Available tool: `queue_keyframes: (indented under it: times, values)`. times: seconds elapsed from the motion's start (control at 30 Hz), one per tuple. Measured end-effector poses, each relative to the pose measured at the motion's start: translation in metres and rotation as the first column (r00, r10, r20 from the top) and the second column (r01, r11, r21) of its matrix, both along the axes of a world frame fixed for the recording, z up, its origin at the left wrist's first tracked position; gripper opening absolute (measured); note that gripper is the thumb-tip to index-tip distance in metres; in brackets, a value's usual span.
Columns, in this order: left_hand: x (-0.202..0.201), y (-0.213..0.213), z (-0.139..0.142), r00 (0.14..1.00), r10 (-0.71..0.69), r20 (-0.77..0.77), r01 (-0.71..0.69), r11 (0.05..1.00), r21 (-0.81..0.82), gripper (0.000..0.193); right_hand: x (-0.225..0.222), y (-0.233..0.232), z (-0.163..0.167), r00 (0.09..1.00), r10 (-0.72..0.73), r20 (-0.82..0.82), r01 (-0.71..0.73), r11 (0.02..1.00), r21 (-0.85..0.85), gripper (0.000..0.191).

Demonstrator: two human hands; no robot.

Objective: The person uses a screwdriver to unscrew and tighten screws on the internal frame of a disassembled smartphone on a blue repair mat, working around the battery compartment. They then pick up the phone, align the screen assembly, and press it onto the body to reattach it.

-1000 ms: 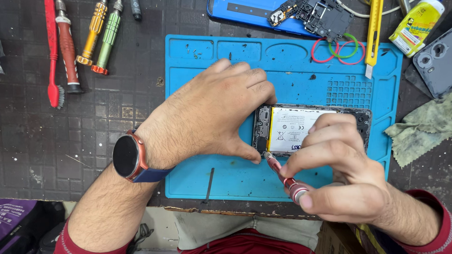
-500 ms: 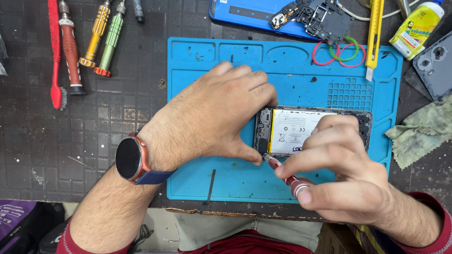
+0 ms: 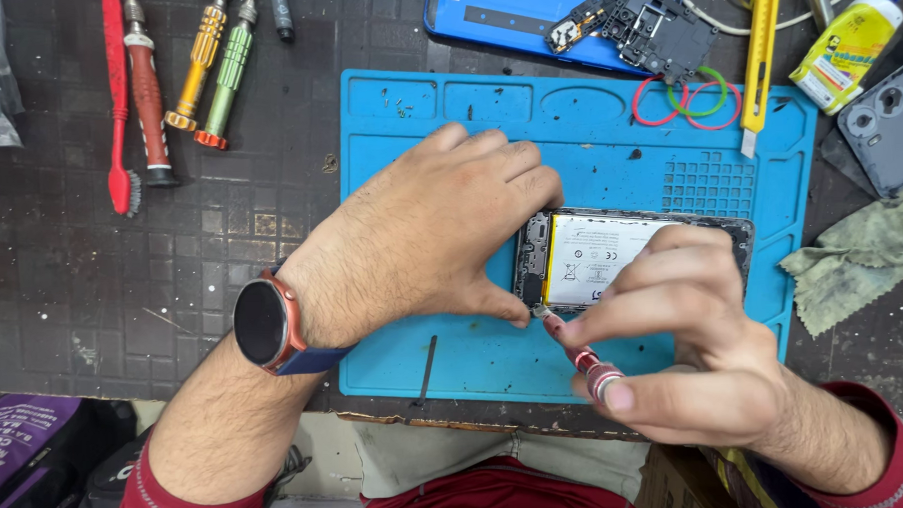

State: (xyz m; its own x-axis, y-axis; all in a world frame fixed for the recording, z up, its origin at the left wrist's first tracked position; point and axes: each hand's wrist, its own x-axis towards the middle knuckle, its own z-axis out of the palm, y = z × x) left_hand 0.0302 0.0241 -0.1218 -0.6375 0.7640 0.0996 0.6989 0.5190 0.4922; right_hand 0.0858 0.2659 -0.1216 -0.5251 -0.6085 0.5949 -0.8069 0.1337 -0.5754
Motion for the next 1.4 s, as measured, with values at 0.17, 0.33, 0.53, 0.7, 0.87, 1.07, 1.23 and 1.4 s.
queue_keyframes:
  times: [0.17,0.33,0.53,0.7,0.87,1.07,1.23,1.4]
  values:
    - [0.01,-0.009,0.01,0.992,0.065,-0.105,-0.061,0.997,0.039,0.075,0.002,0.002,0.002,0.999,-0.04,0.013,0.039,0.999,0.024,0.037]
    - [0.059,-0.037,0.026,0.968,0.23,-0.1,-0.221,0.97,0.099,0.033,0.006,0.003,-0.002,0.997,-0.066,0.031,0.065,0.998,0.018,0.035]
    - [0.122,-0.05,0.018,0.951,0.305,0.052,-0.309,0.928,0.206,0.031,0.005,0.006,-0.004,0.999,-0.029,0.034,0.029,1.0,-0.006,0.031]
    - [0.148,-0.051,-0.003,0.906,0.422,0.025,-0.421,0.895,0.146,0.028,0.005,0.004,-0.002,0.999,-0.012,0.039,0.012,1.0,0.0,0.032]
    - [0.159,-0.05,-0.015,0.868,0.497,-0.014,-0.488,0.856,0.173,0.026,0.006,0.002,-0.002,0.999,-0.032,0.042,0.032,0.999,-0.013,0.033]
    - [0.16,-0.051,-0.018,0.861,0.508,-0.031,-0.494,0.849,0.189,0.025,0.006,0.001,-0.003,0.998,-0.042,0.049,0.044,0.999,-0.023,0.035]
    - [0.162,-0.049,-0.022,0.847,0.531,-0.024,-0.517,0.833,0.199,0.024,0.006,0.002,-0.002,0.998,-0.035,0.055,0.035,0.999,-0.013,0.036]
    - [0.165,-0.046,-0.024,0.83,0.558,-0.001,-0.548,0.816,0.182,0.023,0.006,0.003,-0.002,0.998,-0.018,0.06,0.019,1.0,-0.009,0.036]
